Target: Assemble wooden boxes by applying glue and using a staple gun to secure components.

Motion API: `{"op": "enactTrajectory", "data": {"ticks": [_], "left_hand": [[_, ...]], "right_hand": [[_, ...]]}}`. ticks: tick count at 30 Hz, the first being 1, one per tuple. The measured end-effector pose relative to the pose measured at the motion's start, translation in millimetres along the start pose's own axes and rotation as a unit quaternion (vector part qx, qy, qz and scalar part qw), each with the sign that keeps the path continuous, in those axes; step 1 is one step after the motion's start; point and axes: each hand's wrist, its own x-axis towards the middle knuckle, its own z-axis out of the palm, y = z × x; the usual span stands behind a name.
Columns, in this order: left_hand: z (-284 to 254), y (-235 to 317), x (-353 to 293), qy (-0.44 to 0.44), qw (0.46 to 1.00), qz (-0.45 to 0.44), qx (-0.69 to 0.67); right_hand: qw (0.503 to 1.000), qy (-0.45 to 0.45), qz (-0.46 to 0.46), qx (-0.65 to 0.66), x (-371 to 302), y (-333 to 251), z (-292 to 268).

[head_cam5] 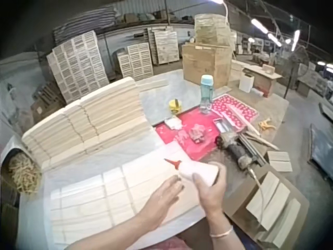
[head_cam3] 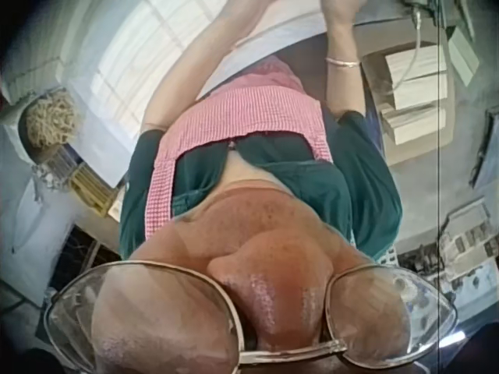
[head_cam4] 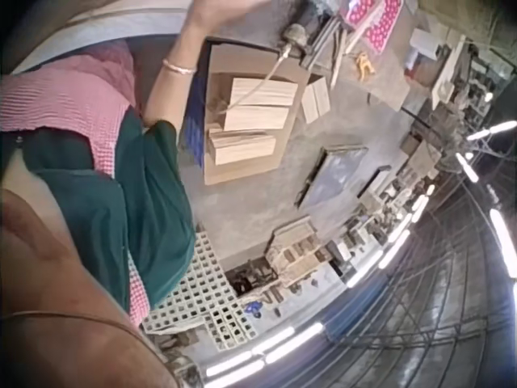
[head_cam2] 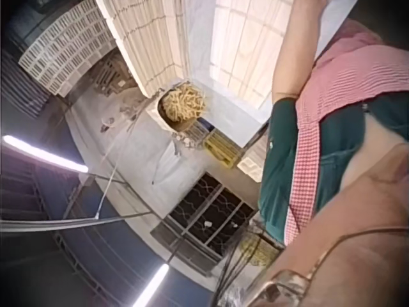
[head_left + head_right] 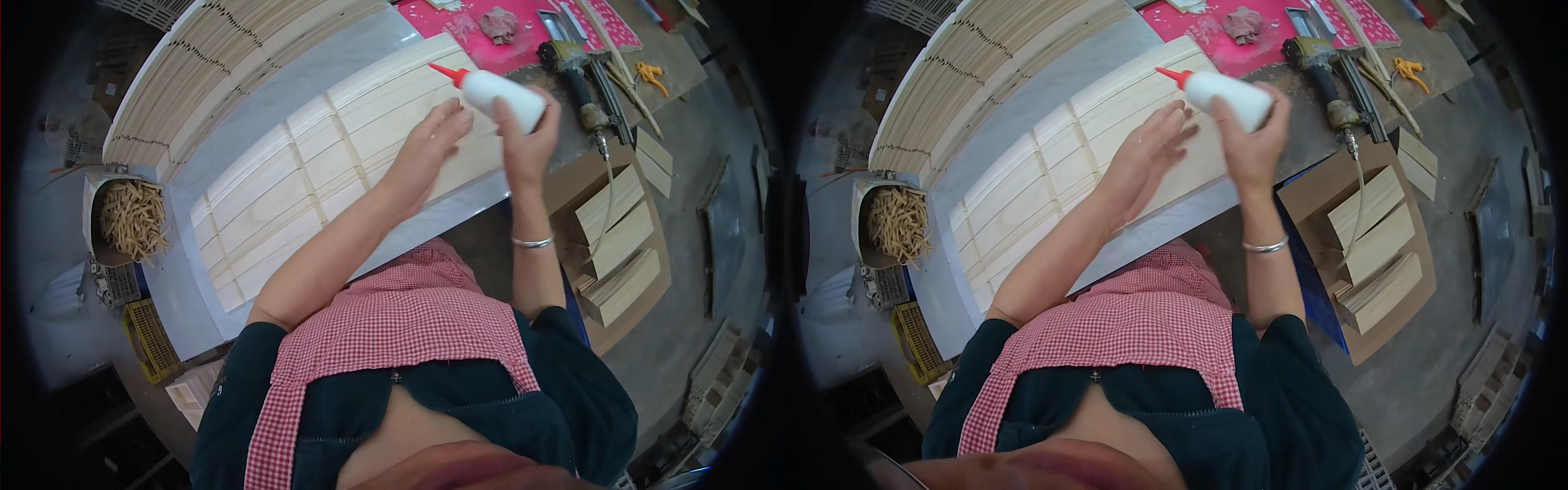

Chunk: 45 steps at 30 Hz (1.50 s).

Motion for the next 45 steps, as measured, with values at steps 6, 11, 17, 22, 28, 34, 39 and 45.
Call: {"op": "enactTrajectory", "data": {"ticks": [6, 11, 17, 22, 28, 34, 39, 45], "left_hand": [[-116, -31, 63, 0.130, 0.738, 0.186, 0.635], [-140, -37, 89, 0.177, 0.611, 0.105, 0.764], [-138, -39, 87, 0.184, 0.609, 0.121, 0.762], [-139, -39, 87, 0.186, 0.618, 0.116, 0.755], [-138, -40, 87, 0.192, 0.604, 0.115, 0.765], [-139, -41, 87, 0.196, 0.599, 0.122, 0.767], [-138, -41, 88, 0.194, 0.598, 0.123, 0.768], [-145, -47, 90, 0.208, 0.594, 0.162, 0.760]], "right_hand": [[0.993, 0.039, 0.043, 0.105, 64, 0, -18], [0.991, 0.076, 0.107, 0.021, 101, 45, -2], [0.985, 0.075, 0.145, -0.056, 133, 77, 23], [0.979, 0.069, 0.160, -0.107, 149, 95, 41], [0.977, 0.070, 0.156, -0.125, 153, 101, 50], [0.976, 0.060, 0.177, -0.112, 155, 93, 49], [0.972, 0.060, 0.187, -0.127, 154, 92, 39], [0.968, 0.067, 0.200, -0.139, 142, 79, 20]]}}
